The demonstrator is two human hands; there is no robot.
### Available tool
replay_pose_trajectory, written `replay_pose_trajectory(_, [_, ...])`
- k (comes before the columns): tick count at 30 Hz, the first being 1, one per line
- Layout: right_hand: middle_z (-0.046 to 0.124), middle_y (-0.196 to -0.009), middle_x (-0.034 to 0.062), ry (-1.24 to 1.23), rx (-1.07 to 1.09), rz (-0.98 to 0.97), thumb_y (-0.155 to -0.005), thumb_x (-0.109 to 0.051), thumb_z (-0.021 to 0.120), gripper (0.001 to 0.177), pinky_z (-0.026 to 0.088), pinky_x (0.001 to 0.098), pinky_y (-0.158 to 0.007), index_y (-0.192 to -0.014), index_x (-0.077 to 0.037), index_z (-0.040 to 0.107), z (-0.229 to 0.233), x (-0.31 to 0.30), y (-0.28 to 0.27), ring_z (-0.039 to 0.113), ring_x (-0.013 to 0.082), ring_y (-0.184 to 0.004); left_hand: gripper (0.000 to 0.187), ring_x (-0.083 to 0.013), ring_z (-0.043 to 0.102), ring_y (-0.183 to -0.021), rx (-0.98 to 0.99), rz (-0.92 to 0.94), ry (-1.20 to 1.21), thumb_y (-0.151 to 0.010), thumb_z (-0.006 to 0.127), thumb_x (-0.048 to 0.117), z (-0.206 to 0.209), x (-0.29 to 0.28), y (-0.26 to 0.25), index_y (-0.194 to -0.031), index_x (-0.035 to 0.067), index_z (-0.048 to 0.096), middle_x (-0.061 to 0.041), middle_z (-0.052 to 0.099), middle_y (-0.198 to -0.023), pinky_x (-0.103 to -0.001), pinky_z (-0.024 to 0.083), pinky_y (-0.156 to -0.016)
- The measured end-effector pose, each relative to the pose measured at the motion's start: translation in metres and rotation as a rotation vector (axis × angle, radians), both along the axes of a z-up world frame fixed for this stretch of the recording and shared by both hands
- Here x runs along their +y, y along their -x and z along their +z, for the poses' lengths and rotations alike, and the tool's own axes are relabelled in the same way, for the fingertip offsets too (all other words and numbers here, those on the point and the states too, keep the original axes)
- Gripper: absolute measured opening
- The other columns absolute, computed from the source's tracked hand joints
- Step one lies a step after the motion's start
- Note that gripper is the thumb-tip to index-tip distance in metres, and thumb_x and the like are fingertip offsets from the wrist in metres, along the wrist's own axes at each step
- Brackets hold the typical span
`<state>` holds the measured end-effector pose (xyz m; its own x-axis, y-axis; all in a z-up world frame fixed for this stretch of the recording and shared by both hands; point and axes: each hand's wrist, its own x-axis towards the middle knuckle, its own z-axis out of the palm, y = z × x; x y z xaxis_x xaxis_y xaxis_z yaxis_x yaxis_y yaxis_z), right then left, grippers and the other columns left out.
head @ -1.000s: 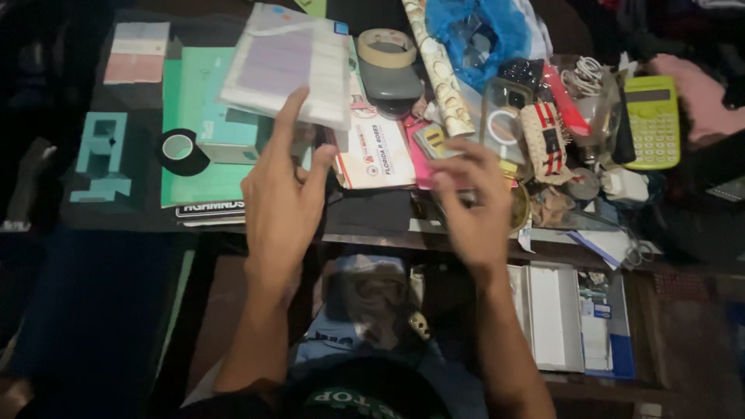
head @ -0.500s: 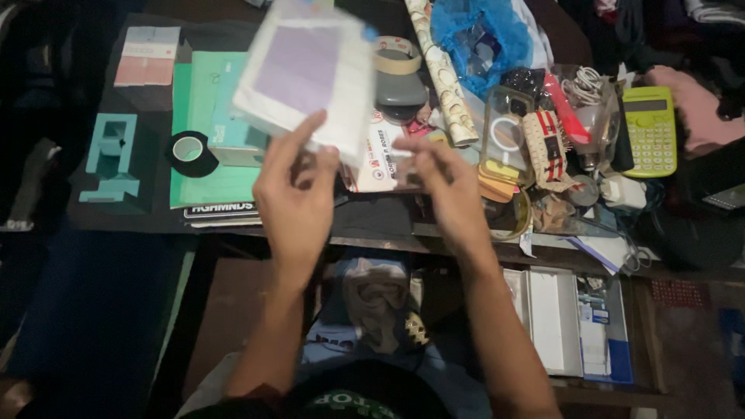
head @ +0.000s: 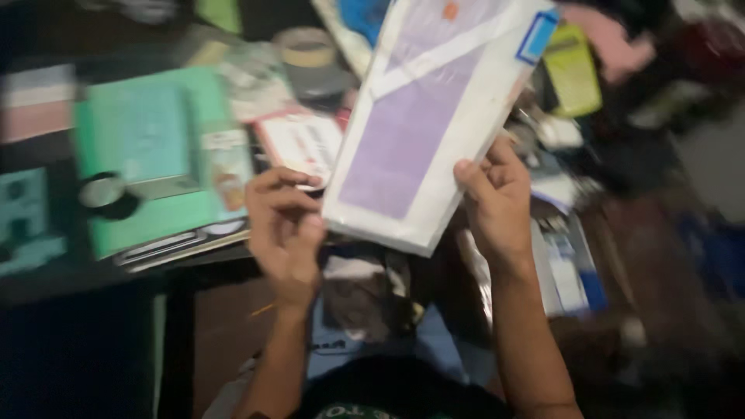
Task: The person uses scissors to cut individual capsules from a blister pack and places them into a white box. They then place the remaining blister pack into a plastic bag and put it into the box.
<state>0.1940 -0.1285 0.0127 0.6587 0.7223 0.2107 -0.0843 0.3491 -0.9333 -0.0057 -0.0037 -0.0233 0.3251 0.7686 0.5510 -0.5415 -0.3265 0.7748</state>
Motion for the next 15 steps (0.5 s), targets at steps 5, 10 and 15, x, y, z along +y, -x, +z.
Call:
replay_pose_trajectory(5, [0.071,-0.123,0.0154,0.161,-0.044,-0.125,-0.097,-0.004,0.066,0.047,0.056,0.0323,-0.097,-0.141,0.007,0.055,-0.032,-0.069,0.008,0.071,0.0192,-0.104,0.055,-0.0179,0.068,-0.110,0.182,-0.218,0.111,-0.104,0.071,0.016,-0.010,-0.010,-0.028,-0.149,0.003,0.042,-0.012,0.061,-0.131,-0.024,0.057,-0.084])
replay_pose_trajectory(10, [0.073,-0.114,0.0139,0.350,-0.065,-0.196,-0.095,-0.006,0.068,0.043,0.057,0.0309,-0.091,-0.136,0.007,0.060,-0.059,-0.112,0.018,0.071,0.0181,-0.099,0.049,-0.0102,0.070,-0.094,0.325,-0.346,0.132,-0.103,0.069,0.010,-0.007,-0.026,-0.059,-0.147,0.002,0.051,-0.007,0.073,-0.109,-0.021,0.059,-0.077])
replay_pose_trajectory(15, [0.071,-0.116,0.0113,0.379,-0.107,-0.108,-0.095,-0.002,0.067,0.041,0.055,0.0292,-0.089,-0.134,0.007,0.060,-0.063,-0.110,0.018,0.068,0.0156,-0.101,0.027,-0.0042,0.061,-0.080,0.350,-0.263,0.235,-0.095,0.072,0.001,-0.014,-0.022,-0.064,-0.121,-0.001,0.065,-0.004,0.068,-0.093,-0.020,0.052,-0.066])
